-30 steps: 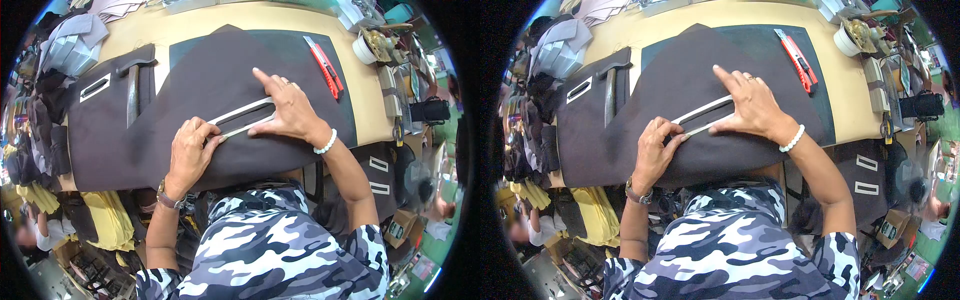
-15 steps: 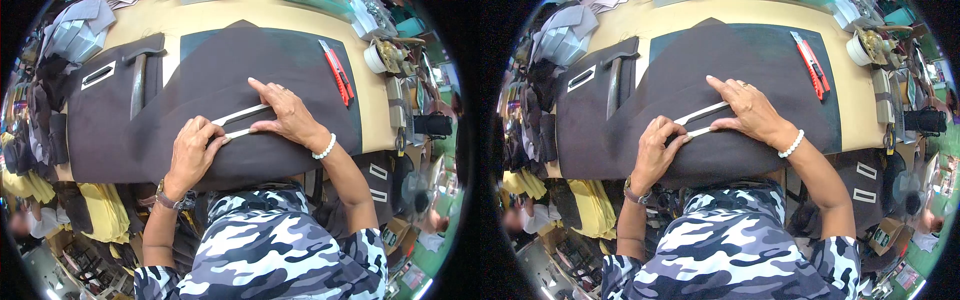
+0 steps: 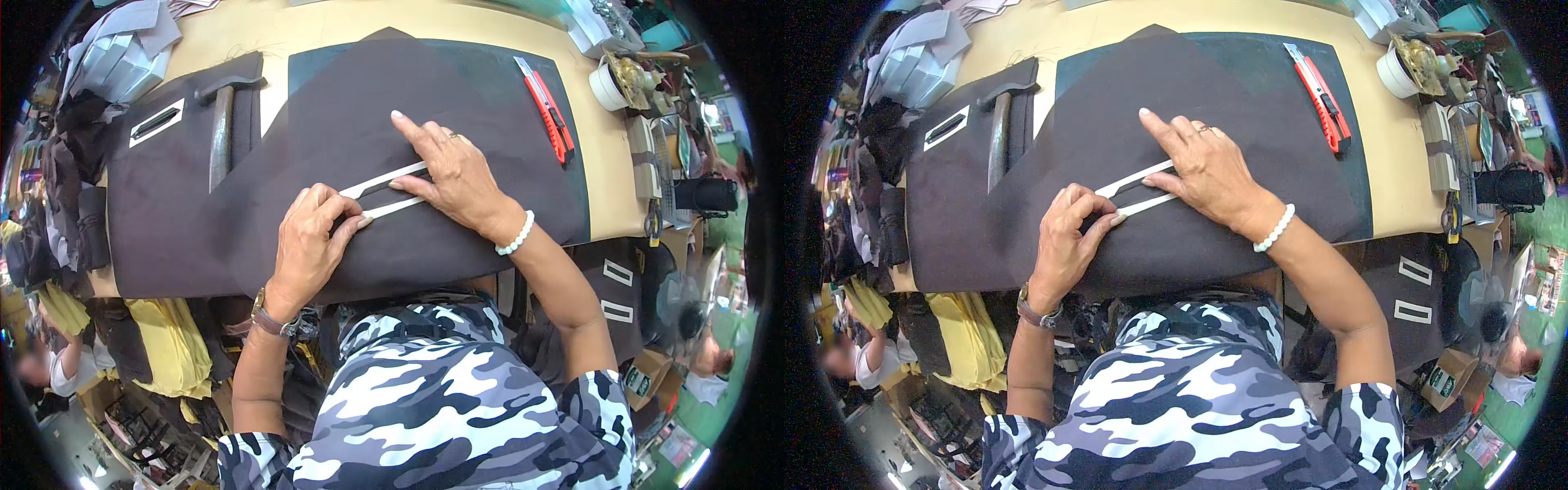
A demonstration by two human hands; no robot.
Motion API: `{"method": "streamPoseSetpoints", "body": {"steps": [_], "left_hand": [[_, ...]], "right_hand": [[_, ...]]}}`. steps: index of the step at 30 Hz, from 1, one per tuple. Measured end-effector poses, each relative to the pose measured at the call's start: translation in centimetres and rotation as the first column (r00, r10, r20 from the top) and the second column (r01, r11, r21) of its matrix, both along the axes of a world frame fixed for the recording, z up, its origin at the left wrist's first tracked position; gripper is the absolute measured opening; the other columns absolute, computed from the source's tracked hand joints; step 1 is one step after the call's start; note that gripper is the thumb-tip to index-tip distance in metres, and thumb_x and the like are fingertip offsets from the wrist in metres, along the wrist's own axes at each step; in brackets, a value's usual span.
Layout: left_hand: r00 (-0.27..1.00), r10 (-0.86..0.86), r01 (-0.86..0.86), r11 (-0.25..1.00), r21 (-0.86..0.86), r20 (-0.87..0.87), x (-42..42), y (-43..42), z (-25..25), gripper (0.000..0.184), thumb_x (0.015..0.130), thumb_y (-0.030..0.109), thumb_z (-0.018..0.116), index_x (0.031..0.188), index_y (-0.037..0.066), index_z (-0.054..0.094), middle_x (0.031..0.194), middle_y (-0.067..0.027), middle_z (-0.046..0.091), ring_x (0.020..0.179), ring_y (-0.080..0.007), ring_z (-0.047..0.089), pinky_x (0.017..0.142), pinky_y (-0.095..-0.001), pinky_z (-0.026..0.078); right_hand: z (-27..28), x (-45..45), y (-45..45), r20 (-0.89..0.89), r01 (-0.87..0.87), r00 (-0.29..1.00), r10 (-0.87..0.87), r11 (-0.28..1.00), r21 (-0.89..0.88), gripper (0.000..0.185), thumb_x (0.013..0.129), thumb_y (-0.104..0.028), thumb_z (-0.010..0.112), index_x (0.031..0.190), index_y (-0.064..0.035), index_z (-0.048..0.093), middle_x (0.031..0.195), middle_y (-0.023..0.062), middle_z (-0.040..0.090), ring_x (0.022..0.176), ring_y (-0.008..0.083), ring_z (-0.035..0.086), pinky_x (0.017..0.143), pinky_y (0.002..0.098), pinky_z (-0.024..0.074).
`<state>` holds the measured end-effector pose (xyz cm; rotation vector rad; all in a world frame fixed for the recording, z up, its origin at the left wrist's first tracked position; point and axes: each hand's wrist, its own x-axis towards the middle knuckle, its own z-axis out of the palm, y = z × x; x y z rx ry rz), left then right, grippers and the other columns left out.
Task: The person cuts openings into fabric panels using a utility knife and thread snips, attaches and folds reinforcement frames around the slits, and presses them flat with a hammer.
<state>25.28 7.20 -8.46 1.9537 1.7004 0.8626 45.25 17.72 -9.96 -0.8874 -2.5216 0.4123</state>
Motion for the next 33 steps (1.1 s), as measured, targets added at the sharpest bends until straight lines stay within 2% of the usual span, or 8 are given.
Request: {"method": "streamPoseSetpoints", "body": {"steps": [2, 5, 14, 17, 20, 23, 26, 33], "left_hand": [[1.0, 0.004, -0.004, 1.0, 0.013, 0.009, -0.2, 0.0, -0.1, 0.012, 0.074, 0.007, 0.071, 0.081, 0.002, 0.063, 0.077, -0.0077, 0.054, 0.076, -0.0241, 0.055, 0.069, -0.0353, 0.043], [1.0, 0.005, -0.005, 1.0, 0.005, -0.007, -0.2, -0.1, -0.1, 0.011, 0.074, 0.007, 0.071, 0.081, 0.003, 0.063, 0.077, -0.0075, 0.054, 0.076, -0.024, 0.055, 0.069, -0.0351, 0.043], [1.0, 0.004, -0.004, 1.0, 0.008, 0.0, -0.4, -0.2, -0.3, 0.012, 0.074, 0.009, 0.071, 0.082, 0.004, 0.064, 0.077, -0.007, 0.054, 0.076, -0.0236, 0.054, 0.068, -0.0348, 0.043], [1.0, -0.005, 0.005, 0.998, 0.058, -0.003, -0.3, -0.2, -0.6, 0.011, 0.075, 0.01, 0.07, 0.081, 0.006, 0.063, 0.077, -0.0063, 0.052, 0.073, -0.0242, 0.052, 0.068, -0.0356, 0.043], [1.0, 0.007, -0.007, 0.998, 0.068, 0.003, -0.3, -0.3, -0.7, 0.011, 0.075, 0.01, 0.07, 0.081, 0.006, 0.063, 0.078, -0.0064, 0.052, 0.074, -0.0243, 0.052, 0.068, -0.0356, 0.043], [1.0, 0.016, -0.016, 0.999, 0.048, 0.009, -0.3, -0.3, -0.5, 0.012, 0.075, 0.011, 0.071, 0.082, 0.004, 0.063, 0.078, -0.0077, 0.054, 0.075, -0.0243, 0.054, 0.068, -0.0353, 0.044], [1.0, 0.026, -0.026, 0.998, 0.063, -0.002, -0.4, -0.6, -0.7, 0.019, 0.074, 0.012, 0.073, 0.087, 0.004, 0.063, 0.083, -0.0086, 0.057, 0.079, -0.0252, 0.055, 0.07, -0.0354, 0.044], [0.984, 0.151, -0.141, 0.984, 0.104, -0.09, -1.2, -2.2, -0.4, 0.051, 0.07, 0.019, 0.076, 0.115, 0.004, 0.057, 0.112, -0.0117, 0.059, 0.107, -0.0293, 0.053, 0.09, -0.0384, 0.041]], "right_hand": [[-0.2, 0.1, -0.2, 0.009, -0.011, 1.0, 0.01, 0.994, 0.112, 0.082, 0.073, -0.042, 0.07, 0.139, -0.0075, 0.036, 0.096, 0.011, 0.053, 0.086, 0.0262, 0.056, 0.074, 0.0364, 0.0466], [0.3, 0.2, 0.2, 0.004, -0.006, 1.0, 0.006, 0.999, -0.039, 0.085, 0.072, -0.046, 0.07, 0.139, -0.0075, 0.035, 0.097, 0.011, 0.053, 0.087, 0.0262, 0.056, 0.073, 0.0353, 0.0465], [0.3, -0.6, -0.1, 0.011, 0.032, 0.999, -0.032, 0.999, -0.001, 0.094, 0.07, -0.051, 0.071, 0.142, -0.0054, 0.031, 0.089, 0.0096, 0.053, 0.081, 0.0245, 0.055, 0.072, 0.0365, 0.0441], [0.3, -1.4, -0.7, 0.037, 0.101, 0.994, -0.105, 0.99, 0.102, 0.094, 0.07, -0.051, 0.071, 0.142, -0.0049, 0.031, 0.088, 0.0091, 0.053, 0.081, 0.0245, 0.055, 0.072, 0.0363, 0.0437], [1.3, -0.9, -1.4, 0.054, 0.049, 0.997, -0.054, 0.995, 0.088, 0.095, 0.07, -0.047, 0.072, 0.143, -0.0068, 0.028, 0.093, 0.0114, 0.053, 0.084, 0.0266, 0.056, 0.074, 0.0384, 0.0445], [1.6, -1.2, -0.9, -0.096, -0.031, 0.995, 0.025, 0.997, -0.069, 0.091, 0.071, -0.039, 0.074, 0.142, -0.0052, 0.029, 0.088, 0.0106, 0.054, 0.081, 0.0256, 0.056, 0.073, 0.0374, 0.0447], [0.6, -2.4, -0.7, -0.196, -0.064, 0.981, 0.003, 0.949, -0.308, 0.086, 0.072, -0.03, 0.075, 0.141, -0.0034, 0.031, 0.083, 0.0096, 0.054, 0.08, 0.0245, 0.055, 0.073, 0.0356, 0.0452], [-0.2, -2.7, -0.9, -0.131, -0.091, 0.988, 0.078, 0.991, -0.095, 0.087, 0.072, -0.029, 0.075, 0.14, 0.0001, 0.03, 0.083, 0.0098, 0.054, 0.077, 0.0251, 0.054, 0.072, 0.0363, 0.0453]]}}
